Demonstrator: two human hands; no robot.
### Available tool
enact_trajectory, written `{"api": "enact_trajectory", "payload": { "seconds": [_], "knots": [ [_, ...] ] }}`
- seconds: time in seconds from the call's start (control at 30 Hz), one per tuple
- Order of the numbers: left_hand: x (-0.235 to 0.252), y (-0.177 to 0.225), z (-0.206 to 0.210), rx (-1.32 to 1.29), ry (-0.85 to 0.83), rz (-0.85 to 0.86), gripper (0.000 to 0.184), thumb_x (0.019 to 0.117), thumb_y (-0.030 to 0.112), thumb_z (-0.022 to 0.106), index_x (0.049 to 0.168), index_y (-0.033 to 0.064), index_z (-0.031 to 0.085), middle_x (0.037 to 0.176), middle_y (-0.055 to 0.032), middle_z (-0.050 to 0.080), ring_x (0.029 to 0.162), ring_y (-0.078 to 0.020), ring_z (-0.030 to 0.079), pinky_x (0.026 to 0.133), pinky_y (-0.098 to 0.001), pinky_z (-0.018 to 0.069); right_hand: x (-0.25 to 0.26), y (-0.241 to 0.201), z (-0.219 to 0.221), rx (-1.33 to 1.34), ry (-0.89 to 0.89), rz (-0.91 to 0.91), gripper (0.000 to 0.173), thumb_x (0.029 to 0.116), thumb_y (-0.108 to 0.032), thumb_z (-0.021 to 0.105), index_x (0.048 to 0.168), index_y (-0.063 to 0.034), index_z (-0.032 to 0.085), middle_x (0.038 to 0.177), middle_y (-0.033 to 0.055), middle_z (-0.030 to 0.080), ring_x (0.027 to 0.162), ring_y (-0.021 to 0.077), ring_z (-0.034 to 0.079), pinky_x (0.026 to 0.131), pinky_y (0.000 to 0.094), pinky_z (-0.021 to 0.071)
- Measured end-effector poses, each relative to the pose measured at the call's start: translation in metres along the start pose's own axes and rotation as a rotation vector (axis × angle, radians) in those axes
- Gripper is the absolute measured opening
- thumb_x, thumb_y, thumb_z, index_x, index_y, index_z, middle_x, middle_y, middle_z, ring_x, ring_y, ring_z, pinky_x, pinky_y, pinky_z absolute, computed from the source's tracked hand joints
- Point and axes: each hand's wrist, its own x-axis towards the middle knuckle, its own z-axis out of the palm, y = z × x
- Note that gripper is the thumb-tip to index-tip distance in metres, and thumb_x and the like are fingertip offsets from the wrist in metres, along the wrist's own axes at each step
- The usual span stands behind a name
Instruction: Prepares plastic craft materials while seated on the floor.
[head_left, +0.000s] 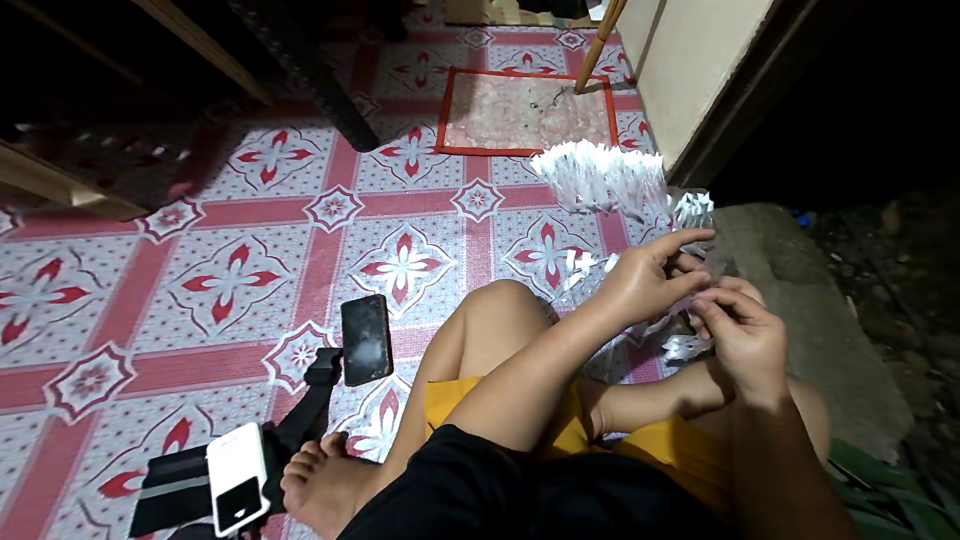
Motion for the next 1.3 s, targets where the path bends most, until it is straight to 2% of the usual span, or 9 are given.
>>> {"api": "enact_trajectory", "payload": {
  "seconds": [0.1, 0.33, 0.43, 0.47, 0.63, 0.77, 0.9, 1.13, 1.3],
  "knots": [
    [0.0, -0.004, 0.001, 0.062, -0.009, 0.087, 0.05, 0.0923, 0.002, 0.072, 0.139, -0.0019, 0.057, 0.094, -0.0069, 0.076, 0.082, -0.0104, 0.073, 0.08, -0.0302, 0.0625, -0.001, -0.001, -0.004, 0.1, -0.006, -0.049, 0.021, 0.0917, -0.016, 0.077, 0.112, -0.0117, 0.075, 0.133, 0.0078, 0.059, 0.091, 0.0169, 0.067, 0.067, 0.0298, 0.0622],
    [0.0, -0.005, 0.006, 0.092, -0.029, 0.225, 0.048, 0.0922, -0.001, 0.071, 0.137, -0.0073, 0.056, 0.098, -0.0105, 0.076, 0.089, -0.0135, 0.075, 0.087, -0.0335, 0.0629, 0.002, -0.013, -0.008, 0.338, -0.018, -0.146, 0.022, 0.0911, -0.008, 0.076, 0.113, -0.0029, 0.073, 0.134, 0.0134, 0.058, 0.096, 0.0201, 0.067, 0.072, 0.03, 0.0624],
    [-0.001, -0.006, 0.01, 0.095, -0.017, 0.27, 0.048, 0.0913, -0.002, 0.072, 0.137, -0.008, 0.057, 0.098, -0.0105, 0.076, 0.089, -0.014, 0.075, 0.087, -0.0343, 0.063, 0.002, -0.023, -0.003, 0.31, -0.001, -0.203, 0.022, 0.0906, -0.008, 0.076, 0.112, -0.0035, 0.073, 0.134, 0.0118, 0.06, 0.116, 0.0236, 0.062, 0.093, 0.0332, 0.0589],
    [-0.002, -0.006, 0.011, 0.098, -0.016, 0.28, 0.048, 0.0912, -0.001, 0.072, 0.136, -0.0079, 0.057, 0.098, -0.0099, 0.076, 0.09, -0.0139, 0.075, 0.087, -0.0346, 0.0629, 0.002, -0.026, -0.002, 0.31, 0.009, -0.218, 0.021, 0.0908, -0.008, 0.076, 0.111, -0.0035, 0.074, 0.133, 0.0114, 0.061, 0.118, 0.024, 0.061, 0.096, 0.0337, 0.0576],
    [-0.003, -0.011, 0.019, 0.159, 0.007, 0.338, 0.045, 0.0925, 0.002, 0.072, 0.135, -0.0046, 0.06, 0.101, -0.0071, 0.077, 0.092, -0.0129, 0.075, 0.087, -0.0345, 0.0635, 0.005, -0.025, -0.006, 0.354, 0.019, -0.232, 0.018, 0.0934, -0.008, 0.073, 0.111, -0.0029, 0.073, 0.122, 0.0103, 0.065, 0.111, 0.0218, 0.064, 0.09, 0.0317, 0.0586],
    [-0.004, -0.014, 0.023, 0.222, 0.01, 0.39, 0.041, 0.0944, 0.005, 0.072, 0.134, -0.0028, 0.063, 0.11, -0.0073, 0.076, 0.097, -0.0124, 0.074, 0.09, -0.0337, 0.0629, 0.004, -0.028, -0.005, 0.384, 0.042, -0.209, 0.016, 0.095, -0.007, 0.07, 0.11, -0.0025, 0.072, 0.122, 0.0096, 0.065, 0.11, 0.0206, 0.064, 0.089, 0.0314, 0.0587],
    [-0.004, -0.015, 0.026, 0.303, 0.008, 0.409, 0.043, 0.0948, 0.007, 0.072, 0.136, -0.0011, 0.062, 0.107, -0.0063, 0.077, 0.094, -0.0117, 0.074, 0.088, -0.0324, 0.0627, 0.004, -0.023, -0.004, 0.426, 0.068, -0.204, 0.017, 0.0945, -0.005, 0.07, 0.111, -0.001, 0.072, 0.12, 0.0113, 0.066, 0.111, 0.023, 0.064, 0.092, 0.0351, 0.0587],
    [-0.003, -0.028, 0.033, 0.428, 0.033, 0.391, 0.046, 0.0962, 0.013, 0.071, 0.141, 0.0047, 0.061, 0.104, -0.0014, 0.077, 0.092, -0.008, 0.074, 0.087, -0.0295, 0.0615, 0.005, -0.016, 0.001, 0.392, 0.143, -0.208, 0.017, 0.0931, -0.004, 0.072, 0.11, -0.0012, 0.072, 0.119, 0.0103, 0.067, 0.108, 0.0214, 0.065, 0.09, 0.034, 0.0592],
    [-0.003, -0.034, 0.035, 0.467, 0.044, 0.418, 0.048, 0.0966, 0.014, 0.071, 0.142, 0.0029, 0.059, 0.104, -0.0012, 0.077, 0.091, -0.0076, 0.073, 0.086, -0.0288, 0.0614, 0.005, -0.018, 0.008, 0.378, 0.171, -0.2, 0.018, 0.0933, -0.006, 0.072, 0.111, -0.003, 0.071, 0.117, 0.0099, 0.068, 0.107, 0.0209, 0.066, 0.089, 0.0341, 0.0593]
  ]
}}
